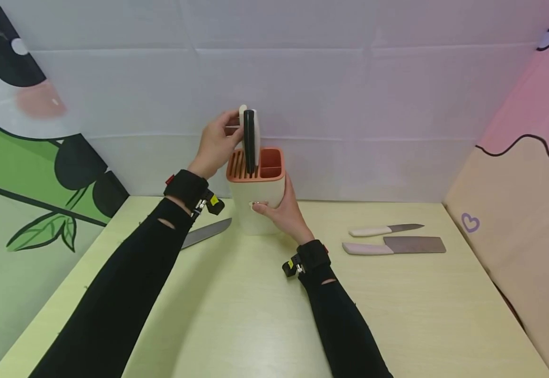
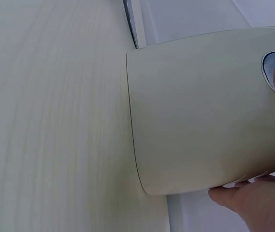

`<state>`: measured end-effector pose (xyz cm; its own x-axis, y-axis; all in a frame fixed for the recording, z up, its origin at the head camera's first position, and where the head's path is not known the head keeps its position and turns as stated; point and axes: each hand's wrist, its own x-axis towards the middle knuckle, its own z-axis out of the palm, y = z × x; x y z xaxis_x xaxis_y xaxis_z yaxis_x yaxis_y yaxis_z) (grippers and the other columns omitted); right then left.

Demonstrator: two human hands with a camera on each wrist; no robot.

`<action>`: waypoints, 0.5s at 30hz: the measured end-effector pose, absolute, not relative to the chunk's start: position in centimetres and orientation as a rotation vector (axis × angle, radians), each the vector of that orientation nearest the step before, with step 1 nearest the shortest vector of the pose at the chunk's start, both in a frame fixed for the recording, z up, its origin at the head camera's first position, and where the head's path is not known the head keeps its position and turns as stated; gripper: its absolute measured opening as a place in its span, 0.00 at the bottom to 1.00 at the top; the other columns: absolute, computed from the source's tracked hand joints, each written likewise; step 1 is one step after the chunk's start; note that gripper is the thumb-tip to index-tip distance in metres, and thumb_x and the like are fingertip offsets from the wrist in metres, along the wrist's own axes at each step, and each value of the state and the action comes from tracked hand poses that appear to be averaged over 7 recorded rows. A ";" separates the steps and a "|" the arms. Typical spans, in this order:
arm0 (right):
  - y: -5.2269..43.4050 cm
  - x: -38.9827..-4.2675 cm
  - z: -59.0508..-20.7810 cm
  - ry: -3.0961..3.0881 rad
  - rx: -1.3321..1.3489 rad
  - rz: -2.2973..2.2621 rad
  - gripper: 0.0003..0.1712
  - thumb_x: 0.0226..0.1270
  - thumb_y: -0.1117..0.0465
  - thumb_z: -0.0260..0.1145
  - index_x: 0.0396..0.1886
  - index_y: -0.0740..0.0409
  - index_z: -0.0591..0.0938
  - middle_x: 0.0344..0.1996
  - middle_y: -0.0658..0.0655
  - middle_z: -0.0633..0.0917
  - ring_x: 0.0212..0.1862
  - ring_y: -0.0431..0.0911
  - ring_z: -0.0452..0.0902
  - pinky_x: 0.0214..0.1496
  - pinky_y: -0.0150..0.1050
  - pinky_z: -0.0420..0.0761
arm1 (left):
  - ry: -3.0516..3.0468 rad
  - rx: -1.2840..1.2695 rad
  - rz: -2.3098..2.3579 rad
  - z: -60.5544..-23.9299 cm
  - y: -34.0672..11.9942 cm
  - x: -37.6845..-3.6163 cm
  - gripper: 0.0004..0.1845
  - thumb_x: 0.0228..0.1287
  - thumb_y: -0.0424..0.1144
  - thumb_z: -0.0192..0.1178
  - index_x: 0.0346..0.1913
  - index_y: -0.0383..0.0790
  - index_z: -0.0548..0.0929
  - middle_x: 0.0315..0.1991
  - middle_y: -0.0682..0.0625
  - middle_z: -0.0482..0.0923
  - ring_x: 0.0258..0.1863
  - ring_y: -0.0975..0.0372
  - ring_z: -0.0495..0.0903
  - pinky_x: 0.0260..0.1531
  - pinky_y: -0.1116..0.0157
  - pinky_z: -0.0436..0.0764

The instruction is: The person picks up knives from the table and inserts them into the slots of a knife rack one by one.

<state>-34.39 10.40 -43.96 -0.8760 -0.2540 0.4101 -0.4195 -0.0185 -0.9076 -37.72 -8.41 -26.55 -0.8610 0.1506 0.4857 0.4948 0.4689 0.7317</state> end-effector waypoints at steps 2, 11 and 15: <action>10.4 -34.3 -43.9 -2.112 0.731 2.030 0.59 0.65 0.60 0.81 0.84 0.36 0.52 0.71 0.50 0.71 0.60 0.51 0.76 0.66 0.51 0.78 | -2.375 -0.545 -1.352 -26.8 -8.5 -37.7 0.27 0.81 0.37 0.60 0.78 0.44 0.72 0.65 0.45 0.81 0.61 0.56 0.84 0.54 0.60 0.88; 10.3 -34.3 -43.8 -2.118 0.727 2.023 0.59 0.65 0.59 0.81 0.84 0.37 0.52 0.71 0.50 0.70 0.61 0.52 0.75 0.67 0.53 0.77 | -2.374 -0.544 -1.384 -27.2 -8.6 -37.9 0.28 0.81 0.35 0.60 0.80 0.45 0.71 0.66 0.44 0.80 0.61 0.56 0.83 0.57 0.61 0.86; 10.3 -34.4 -43.9 -2.113 0.734 2.041 0.60 0.65 0.60 0.81 0.84 0.39 0.51 0.71 0.51 0.71 0.59 0.53 0.79 0.66 0.53 0.79 | -2.391 -0.534 -1.381 -27.4 -8.7 -37.9 0.29 0.80 0.35 0.61 0.80 0.45 0.70 0.67 0.44 0.80 0.62 0.55 0.83 0.59 0.61 0.85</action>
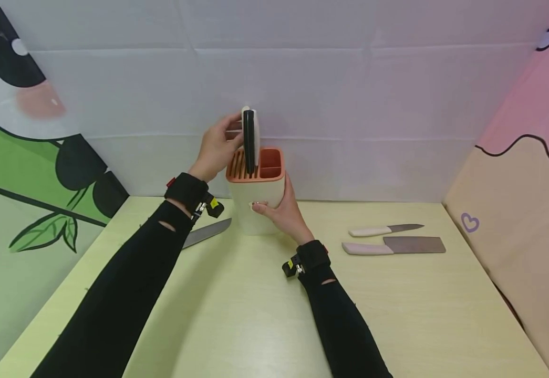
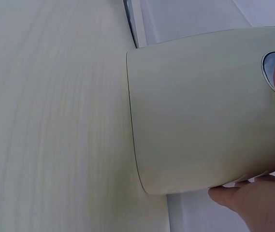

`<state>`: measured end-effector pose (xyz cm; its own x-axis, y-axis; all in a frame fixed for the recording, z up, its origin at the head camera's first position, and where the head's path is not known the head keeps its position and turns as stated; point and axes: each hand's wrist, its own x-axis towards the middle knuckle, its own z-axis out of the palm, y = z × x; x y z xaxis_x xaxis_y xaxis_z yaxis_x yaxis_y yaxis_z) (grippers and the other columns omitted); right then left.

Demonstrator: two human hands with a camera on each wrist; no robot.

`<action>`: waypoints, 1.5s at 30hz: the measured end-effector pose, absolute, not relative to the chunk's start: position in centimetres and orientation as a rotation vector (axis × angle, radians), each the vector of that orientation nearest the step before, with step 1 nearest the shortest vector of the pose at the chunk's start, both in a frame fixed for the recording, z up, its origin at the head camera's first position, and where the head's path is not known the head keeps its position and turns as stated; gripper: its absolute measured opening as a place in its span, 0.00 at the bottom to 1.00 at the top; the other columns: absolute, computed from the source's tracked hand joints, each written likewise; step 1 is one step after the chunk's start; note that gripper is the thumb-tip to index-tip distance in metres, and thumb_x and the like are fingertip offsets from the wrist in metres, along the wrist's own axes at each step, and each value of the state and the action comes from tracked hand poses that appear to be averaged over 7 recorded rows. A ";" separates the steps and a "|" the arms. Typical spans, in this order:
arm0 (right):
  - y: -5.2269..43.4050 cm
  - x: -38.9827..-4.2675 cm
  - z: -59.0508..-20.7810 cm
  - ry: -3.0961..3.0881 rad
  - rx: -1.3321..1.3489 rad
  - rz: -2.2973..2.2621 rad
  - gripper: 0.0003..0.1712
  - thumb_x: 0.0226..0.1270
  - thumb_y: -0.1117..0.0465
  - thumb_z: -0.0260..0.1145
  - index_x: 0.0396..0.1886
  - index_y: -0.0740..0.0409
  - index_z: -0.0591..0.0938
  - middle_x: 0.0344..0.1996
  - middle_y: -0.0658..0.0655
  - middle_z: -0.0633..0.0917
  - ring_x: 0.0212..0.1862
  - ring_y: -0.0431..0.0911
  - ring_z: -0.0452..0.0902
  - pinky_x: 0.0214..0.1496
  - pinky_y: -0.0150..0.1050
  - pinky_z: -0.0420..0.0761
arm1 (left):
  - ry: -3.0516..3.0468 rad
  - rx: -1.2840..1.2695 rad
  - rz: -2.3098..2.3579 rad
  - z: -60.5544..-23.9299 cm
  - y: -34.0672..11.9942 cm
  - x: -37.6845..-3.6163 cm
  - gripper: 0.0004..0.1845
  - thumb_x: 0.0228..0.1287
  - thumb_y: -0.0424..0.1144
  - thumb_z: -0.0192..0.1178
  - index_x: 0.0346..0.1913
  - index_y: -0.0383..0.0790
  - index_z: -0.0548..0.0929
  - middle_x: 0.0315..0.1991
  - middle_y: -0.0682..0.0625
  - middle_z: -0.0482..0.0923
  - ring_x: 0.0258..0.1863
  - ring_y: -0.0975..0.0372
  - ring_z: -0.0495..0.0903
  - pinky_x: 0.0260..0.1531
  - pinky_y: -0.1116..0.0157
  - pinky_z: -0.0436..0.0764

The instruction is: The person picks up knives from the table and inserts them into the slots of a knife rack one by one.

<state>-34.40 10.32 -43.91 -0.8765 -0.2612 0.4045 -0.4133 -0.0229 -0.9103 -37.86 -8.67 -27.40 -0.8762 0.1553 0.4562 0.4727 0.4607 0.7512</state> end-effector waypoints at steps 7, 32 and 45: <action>10.5 -34.5 -44.0 -2.111 0.734 2.040 0.60 0.65 0.59 0.81 0.84 0.38 0.51 0.71 0.51 0.71 0.56 0.53 0.80 0.63 0.51 0.80 | -2.401 -0.564 -1.363 -28.1 -8.9 -37.8 0.30 0.79 0.35 0.62 0.80 0.42 0.69 0.68 0.42 0.79 0.63 0.52 0.83 0.63 0.60 0.83; 16.8 -30.1 -36.4 -2.517 0.688 1.547 0.68 0.66 0.51 0.81 0.89 0.41 0.40 0.86 0.58 0.52 0.86 0.58 0.49 0.82 0.62 0.60 | -2.149 -0.639 -1.357 -30.8 -10.9 -30.6 0.26 0.80 0.38 0.61 0.77 0.40 0.74 0.66 0.43 0.82 0.61 0.53 0.84 0.62 0.53 0.84; 22.0 -24.8 -33.4 -2.583 0.782 1.026 0.58 0.68 0.57 0.79 0.88 0.45 0.52 0.84 0.57 0.59 0.84 0.56 0.53 0.81 0.62 0.62 | -2.189 -0.849 -1.180 -33.8 -8.3 -26.6 0.26 0.77 0.37 0.63 0.74 0.36 0.76 0.66 0.42 0.80 0.59 0.51 0.83 0.62 0.53 0.83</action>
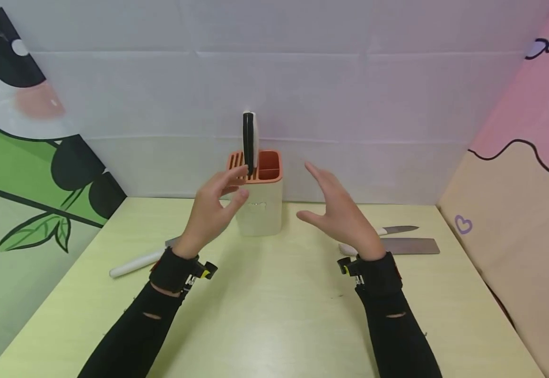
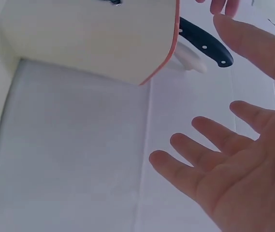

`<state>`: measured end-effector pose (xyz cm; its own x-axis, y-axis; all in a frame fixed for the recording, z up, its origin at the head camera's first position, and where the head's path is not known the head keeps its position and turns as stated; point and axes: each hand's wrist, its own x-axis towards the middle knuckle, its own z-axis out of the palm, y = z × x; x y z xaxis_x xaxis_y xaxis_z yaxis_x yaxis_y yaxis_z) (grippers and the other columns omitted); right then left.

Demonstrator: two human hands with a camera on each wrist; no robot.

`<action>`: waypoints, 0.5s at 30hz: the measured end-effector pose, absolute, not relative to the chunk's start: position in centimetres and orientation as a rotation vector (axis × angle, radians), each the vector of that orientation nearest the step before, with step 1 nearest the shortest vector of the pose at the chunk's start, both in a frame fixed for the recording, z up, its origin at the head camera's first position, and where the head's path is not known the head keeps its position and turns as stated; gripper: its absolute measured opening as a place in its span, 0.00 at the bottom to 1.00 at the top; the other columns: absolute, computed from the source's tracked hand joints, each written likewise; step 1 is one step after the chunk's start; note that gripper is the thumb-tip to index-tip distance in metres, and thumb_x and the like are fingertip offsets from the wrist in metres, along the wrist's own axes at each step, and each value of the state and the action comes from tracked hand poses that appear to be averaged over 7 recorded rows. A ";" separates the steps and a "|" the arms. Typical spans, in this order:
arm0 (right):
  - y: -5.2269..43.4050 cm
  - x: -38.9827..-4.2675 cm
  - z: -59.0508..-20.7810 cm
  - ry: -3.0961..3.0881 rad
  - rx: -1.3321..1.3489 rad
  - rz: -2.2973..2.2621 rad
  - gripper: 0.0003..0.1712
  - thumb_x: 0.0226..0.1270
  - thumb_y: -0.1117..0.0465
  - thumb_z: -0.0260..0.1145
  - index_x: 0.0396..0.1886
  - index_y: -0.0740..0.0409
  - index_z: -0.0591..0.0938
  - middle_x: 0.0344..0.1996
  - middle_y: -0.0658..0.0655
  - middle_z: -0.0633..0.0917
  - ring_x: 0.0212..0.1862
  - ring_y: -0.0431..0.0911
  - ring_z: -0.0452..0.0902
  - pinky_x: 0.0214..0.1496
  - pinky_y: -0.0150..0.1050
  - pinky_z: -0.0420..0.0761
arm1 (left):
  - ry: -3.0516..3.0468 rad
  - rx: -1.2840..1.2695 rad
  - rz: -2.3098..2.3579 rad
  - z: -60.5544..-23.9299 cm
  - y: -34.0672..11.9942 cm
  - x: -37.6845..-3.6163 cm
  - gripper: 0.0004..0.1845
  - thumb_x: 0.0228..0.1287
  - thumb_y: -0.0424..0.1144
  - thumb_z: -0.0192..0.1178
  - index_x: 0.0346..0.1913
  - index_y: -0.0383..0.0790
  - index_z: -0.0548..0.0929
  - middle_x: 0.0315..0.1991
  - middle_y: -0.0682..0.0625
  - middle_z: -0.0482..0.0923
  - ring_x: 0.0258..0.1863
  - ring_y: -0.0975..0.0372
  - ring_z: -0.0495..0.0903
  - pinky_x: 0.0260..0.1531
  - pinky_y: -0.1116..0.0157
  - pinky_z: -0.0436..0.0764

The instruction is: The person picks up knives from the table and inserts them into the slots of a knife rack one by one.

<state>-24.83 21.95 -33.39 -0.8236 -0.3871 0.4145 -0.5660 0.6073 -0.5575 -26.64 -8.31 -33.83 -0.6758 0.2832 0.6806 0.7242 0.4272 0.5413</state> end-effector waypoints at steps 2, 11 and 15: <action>23.1 -24.1 -33.6 -2.597 0.796 0.953 0.57 0.69 0.58 0.78 0.88 0.46 0.53 0.84 0.57 0.60 0.84 0.57 0.53 0.80 0.63 0.62 | -2.216 -0.854 -1.121 -34.4 -8.3 -26.3 0.26 0.77 0.37 0.64 0.74 0.37 0.77 0.66 0.42 0.80 0.60 0.51 0.82 0.62 0.51 0.82; 27.7 -20.5 -36.0 -2.666 0.754 0.740 0.56 0.69 0.59 0.78 0.87 0.45 0.56 0.82 0.60 0.62 0.81 0.61 0.59 0.73 0.64 0.71 | -2.355 -0.858 -0.921 -37.3 -8.2 -25.0 0.28 0.76 0.43 0.67 0.74 0.42 0.77 0.69 0.46 0.77 0.69 0.52 0.77 0.69 0.49 0.77; 29.1 -19.5 -37.3 -2.658 0.760 0.664 0.55 0.67 0.59 0.79 0.87 0.50 0.58 0.80 0.65 0.64 0.78 0.66 0.61 0.68 0.67 0.74 | -2.405 -0.915 -0.790 -38.7 -8.0 -24.6 0.30 0.75 0.45 0.68 0.75 0.41 0.76 0.72 0.44 0.75 0.73 0.50 0.73 0.73 0.48 0.72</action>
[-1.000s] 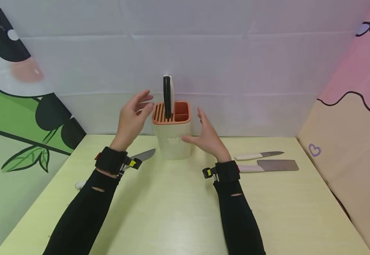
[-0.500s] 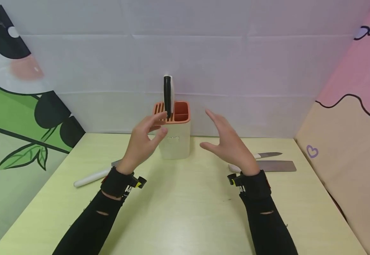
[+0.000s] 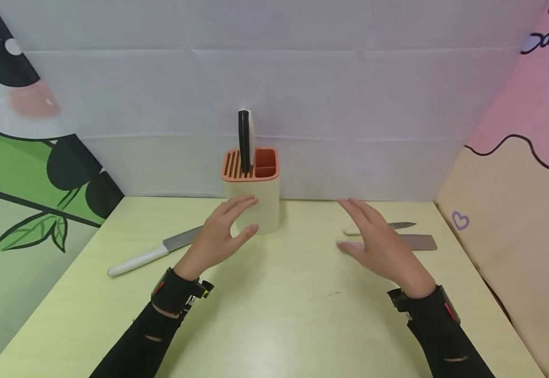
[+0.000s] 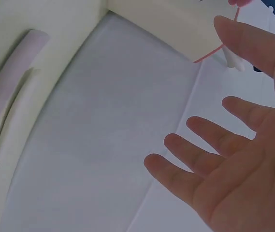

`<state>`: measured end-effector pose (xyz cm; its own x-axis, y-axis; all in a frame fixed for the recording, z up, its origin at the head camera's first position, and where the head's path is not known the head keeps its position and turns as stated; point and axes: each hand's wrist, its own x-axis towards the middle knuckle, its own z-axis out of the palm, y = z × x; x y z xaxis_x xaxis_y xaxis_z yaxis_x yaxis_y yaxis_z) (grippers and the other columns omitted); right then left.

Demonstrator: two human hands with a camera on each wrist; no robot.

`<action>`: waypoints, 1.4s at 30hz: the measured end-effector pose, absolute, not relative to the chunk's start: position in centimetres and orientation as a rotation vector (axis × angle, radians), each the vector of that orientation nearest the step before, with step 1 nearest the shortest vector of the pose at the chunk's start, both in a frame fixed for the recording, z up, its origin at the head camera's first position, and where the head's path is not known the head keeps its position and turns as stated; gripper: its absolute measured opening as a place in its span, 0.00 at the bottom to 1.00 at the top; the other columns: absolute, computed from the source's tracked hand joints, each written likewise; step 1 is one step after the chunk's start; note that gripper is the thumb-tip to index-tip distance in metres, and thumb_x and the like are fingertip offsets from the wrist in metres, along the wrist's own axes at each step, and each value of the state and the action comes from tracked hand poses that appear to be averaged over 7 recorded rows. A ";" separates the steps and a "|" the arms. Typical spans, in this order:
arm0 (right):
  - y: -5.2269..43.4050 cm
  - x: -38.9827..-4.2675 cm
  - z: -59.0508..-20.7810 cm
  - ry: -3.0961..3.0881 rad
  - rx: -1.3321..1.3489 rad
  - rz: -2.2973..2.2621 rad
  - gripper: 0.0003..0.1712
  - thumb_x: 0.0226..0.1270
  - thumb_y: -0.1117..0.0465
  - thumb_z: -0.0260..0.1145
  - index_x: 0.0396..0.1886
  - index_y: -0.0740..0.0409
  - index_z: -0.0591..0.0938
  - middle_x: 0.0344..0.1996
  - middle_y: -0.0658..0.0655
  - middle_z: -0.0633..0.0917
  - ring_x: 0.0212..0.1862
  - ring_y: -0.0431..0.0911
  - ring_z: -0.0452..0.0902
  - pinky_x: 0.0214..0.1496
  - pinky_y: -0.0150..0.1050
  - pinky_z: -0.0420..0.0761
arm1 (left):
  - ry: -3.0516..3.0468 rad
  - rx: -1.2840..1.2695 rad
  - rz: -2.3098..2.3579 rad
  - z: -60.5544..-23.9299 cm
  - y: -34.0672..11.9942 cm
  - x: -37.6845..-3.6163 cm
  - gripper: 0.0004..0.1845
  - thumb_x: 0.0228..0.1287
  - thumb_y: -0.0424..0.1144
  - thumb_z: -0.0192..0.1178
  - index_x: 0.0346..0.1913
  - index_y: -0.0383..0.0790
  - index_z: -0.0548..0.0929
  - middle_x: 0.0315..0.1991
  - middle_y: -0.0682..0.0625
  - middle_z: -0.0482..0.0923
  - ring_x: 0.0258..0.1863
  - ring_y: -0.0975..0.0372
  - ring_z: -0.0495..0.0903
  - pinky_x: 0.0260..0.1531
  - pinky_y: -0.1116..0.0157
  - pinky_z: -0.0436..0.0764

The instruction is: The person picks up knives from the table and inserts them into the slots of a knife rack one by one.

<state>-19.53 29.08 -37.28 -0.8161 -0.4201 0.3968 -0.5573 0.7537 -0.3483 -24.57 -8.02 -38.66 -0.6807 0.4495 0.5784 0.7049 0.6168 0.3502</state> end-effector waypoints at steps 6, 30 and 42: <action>30.3 -18.6 -38.9 -2.657 0.730 0.621 0.53 0.67 0.59 0.79 0.86 0.51 0.60 0.79 0.67 0.65 0.75 0.69 0.64 0.62 0.68 0.78 | -2.450 -0.966 -0.595 -40.1 -7.7 -24.1 0.33 0.72 0.47 0.70 0.76 0.41 0.75 0.75 0.42 0.73 0.73 0.47 0.72 0.72 0.41 0.71; 33.3 -20.7 -42.1 -2.842 0.674 0.617 0.44 0.67 0.62 0.78 0.78 0.64 0.69 0.75 0.73 0.68 0.73 0.73 0.63 0.65 0.71 0.75 | -2.557 -1.100 -0.711 -41.7 -5.0 -22.2 0.40 0.73 0.49 0.70 0.82 0.44 0.67 0.79 0.47 0.67 0.77 0.51 0.67 0.74 0.45 0.70; 34.9 -22.4 -44.8 -2.846 0.714 0.649 0.38 0.65 0.67 0.78 0.73 0.68 0.75 0.69 0.74 0.74 0.70 0.73 0.68 0.65 0.70 0.75 | -2.595 -1.229 -0.854 -42.7 -2.2 -20.7 0.40 0.75 0.50 0.68 0.83 0.48 0.63 0.80 0.51 0.65 0.79 0.58 0.65 0.77 0.55 0.68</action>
